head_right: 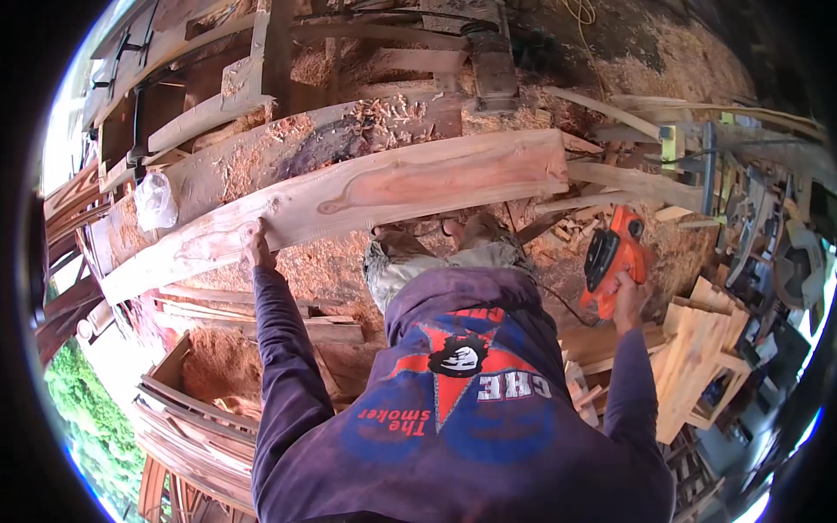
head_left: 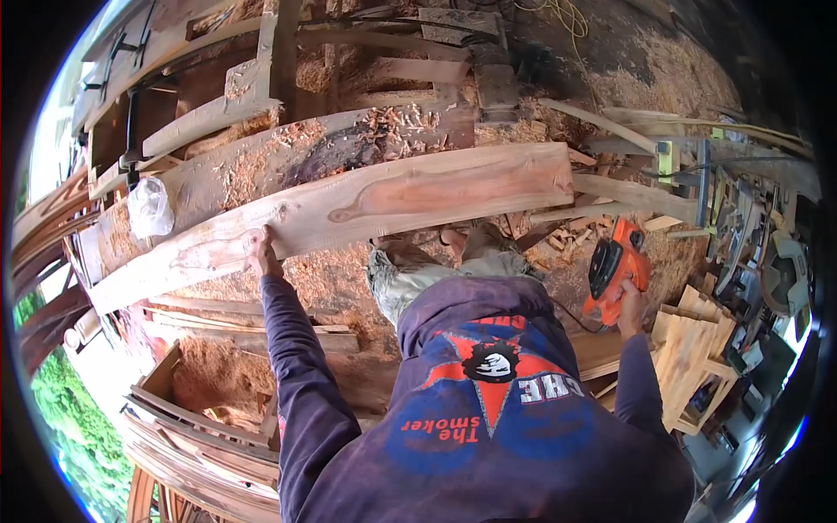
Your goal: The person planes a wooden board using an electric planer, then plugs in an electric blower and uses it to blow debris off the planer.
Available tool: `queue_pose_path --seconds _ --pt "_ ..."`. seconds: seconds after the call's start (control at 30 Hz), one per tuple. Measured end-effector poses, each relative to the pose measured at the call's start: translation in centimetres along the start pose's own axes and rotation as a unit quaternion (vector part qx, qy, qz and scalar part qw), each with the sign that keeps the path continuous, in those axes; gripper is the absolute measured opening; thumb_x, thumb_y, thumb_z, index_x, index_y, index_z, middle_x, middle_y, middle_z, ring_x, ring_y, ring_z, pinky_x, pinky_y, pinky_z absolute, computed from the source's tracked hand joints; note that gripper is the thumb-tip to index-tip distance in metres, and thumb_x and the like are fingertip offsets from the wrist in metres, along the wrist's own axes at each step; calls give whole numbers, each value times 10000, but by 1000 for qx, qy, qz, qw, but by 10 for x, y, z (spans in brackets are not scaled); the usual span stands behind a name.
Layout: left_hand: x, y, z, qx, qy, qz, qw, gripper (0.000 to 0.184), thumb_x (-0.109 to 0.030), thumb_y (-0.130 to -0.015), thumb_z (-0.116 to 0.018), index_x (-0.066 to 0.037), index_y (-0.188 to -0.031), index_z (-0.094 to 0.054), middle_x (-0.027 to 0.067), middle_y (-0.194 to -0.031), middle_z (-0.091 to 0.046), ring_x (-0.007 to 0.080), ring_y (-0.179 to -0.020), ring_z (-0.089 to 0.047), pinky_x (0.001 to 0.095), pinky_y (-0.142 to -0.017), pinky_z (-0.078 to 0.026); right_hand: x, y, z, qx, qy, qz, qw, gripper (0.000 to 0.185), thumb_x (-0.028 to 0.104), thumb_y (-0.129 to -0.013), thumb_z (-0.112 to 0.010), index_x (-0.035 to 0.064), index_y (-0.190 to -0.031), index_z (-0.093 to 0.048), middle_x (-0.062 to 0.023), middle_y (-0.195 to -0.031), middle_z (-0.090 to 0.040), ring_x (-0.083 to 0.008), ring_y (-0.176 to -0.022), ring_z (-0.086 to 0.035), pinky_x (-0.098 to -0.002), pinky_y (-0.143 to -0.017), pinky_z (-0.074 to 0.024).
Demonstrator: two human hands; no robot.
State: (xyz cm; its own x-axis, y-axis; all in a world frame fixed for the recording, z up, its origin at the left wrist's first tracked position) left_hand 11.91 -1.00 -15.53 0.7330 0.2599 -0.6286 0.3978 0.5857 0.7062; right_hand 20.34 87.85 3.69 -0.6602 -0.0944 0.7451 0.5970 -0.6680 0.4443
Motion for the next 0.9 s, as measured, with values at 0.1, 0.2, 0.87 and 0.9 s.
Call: queue_pose_path --seconds 0.1,0.2,0.87,0.9 --pt "4 -4 -3 -22 27 22 999 1073 -545 -853 -741 -16 -1582 -159 250 -1608 -258 413 -1448 -296 608 -1112 -306 -38 -3 26 -32 29 -1 999 98 27 -796 -625 43 -893 -620 -15 -667 -550 -123 -525 -528 -290 -480 -422" --pt "-31 29 -2 -195 -252 -9 948 1131 -570 -878 -693 -19 -1581 1 356 -1590 -139 499 -1453 -225 628 -1132 -276 -72 9 40 -28 12 -32 999 99 26 -792 -626 47 -888 -623 -19 -667 -556 -125 -536 -541 -291 -477 -423" --pt "19 283 -394 290 -492 -675 466 659 -381 -961 -553 -109 -1530 -362 123 -1621 -283 372 -1503 -215 557 -1204 -157 -270 88 33 -8 -1 -243 970 356 80 -826 -732 81 -1128 -545 0 -729 -545 -123 -552 -525 -297 -479 -444" --pt "13 273 -378 284 -504 -668 468 659 -368 -954 -558 -118 -1531 -362 123 -1624 -278 374 -1505 -211 566 -1202 -153 -298 83 38 -40 14 -145 989 289 79 -825 -716 82 -1075 -570 7 -701 -545 -112 -521 -503 -289 -447 -425"
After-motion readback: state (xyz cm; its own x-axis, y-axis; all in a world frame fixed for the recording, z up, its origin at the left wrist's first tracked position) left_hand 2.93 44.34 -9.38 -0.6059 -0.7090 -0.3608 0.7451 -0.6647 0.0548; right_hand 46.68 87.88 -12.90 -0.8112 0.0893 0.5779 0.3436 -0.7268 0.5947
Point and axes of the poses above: each hand's wrist, its own y-axis away from the middle knuckle, its own z-axis out of the back of the hand, x = y × z, the point moved 7 cm from there along -y, towards the middle knuckle
